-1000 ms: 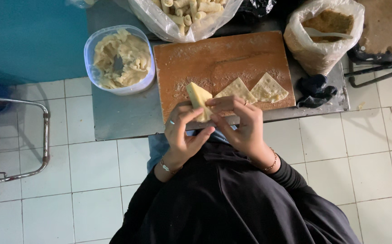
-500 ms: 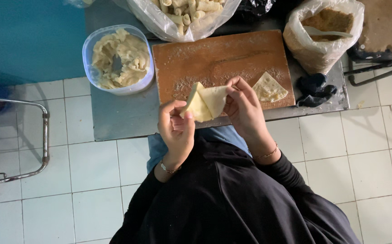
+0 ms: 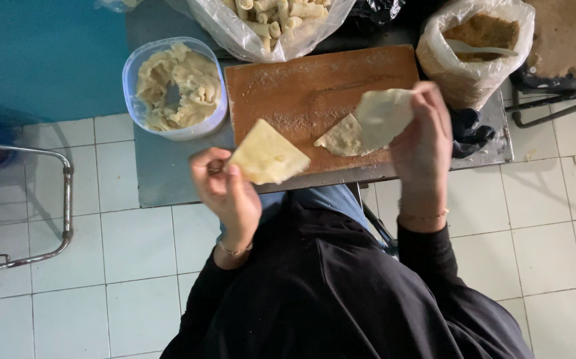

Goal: The person sits at a small metal table and uses a spoon to scoop brown filling from a plastic bag onto triangular pastry wrappers laid on a wooden board. They then fold each filled wrapper in half and press the edges closed by hand, setting the folded pastries aside and reaching for new wrappers.

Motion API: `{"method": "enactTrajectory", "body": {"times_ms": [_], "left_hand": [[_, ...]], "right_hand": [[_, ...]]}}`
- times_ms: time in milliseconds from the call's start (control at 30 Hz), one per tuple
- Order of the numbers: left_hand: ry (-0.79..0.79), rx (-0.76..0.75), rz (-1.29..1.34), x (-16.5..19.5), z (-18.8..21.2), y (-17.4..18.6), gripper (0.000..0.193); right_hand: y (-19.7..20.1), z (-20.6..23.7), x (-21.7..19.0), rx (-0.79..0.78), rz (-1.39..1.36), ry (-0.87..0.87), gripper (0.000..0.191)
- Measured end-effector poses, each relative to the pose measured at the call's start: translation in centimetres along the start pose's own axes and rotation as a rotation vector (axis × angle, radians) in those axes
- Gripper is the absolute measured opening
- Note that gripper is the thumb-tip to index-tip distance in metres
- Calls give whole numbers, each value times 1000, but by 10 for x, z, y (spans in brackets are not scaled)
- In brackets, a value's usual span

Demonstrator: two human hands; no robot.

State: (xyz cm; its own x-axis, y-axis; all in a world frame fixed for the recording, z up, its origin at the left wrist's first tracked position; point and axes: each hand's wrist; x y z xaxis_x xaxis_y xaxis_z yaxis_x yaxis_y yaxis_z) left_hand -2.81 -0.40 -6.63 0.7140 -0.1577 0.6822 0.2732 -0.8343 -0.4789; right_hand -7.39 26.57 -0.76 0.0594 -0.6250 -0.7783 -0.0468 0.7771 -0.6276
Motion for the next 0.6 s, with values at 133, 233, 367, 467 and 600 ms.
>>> {"method": "enactTrajectory", "body": {"times_ms": [133,233,367,467,600], "left_hand": [[-54,66,-53,15,-21,10,24],[-87,25,-91,25,-29,13,22],[-59,21,-56,28,-31,13,24],[-77,25,-93,25,-29,11,23],[-70,14,-108,25,-29,12,23]], "right_hand": [[-12,8,4,166,945,320,9],[-41,3,46,64,1438,394,12],[-71,8,81,2,1572,550,9],[-81,11,86,4,1587,565,9],[-88,12,91,-26,1570,440,20]]}}
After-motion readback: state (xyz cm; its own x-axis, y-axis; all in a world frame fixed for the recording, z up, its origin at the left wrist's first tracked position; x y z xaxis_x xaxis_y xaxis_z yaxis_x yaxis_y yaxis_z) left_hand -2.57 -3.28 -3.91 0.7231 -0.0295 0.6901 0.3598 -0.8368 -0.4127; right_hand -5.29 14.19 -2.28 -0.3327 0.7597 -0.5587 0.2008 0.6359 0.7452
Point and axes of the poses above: each hand's wrist, its own z-axis away from the middle knuckle, its own y-axis out of the back of the hand, x = y × z, and after that the axes turned 11 degrees about -y, right-handed
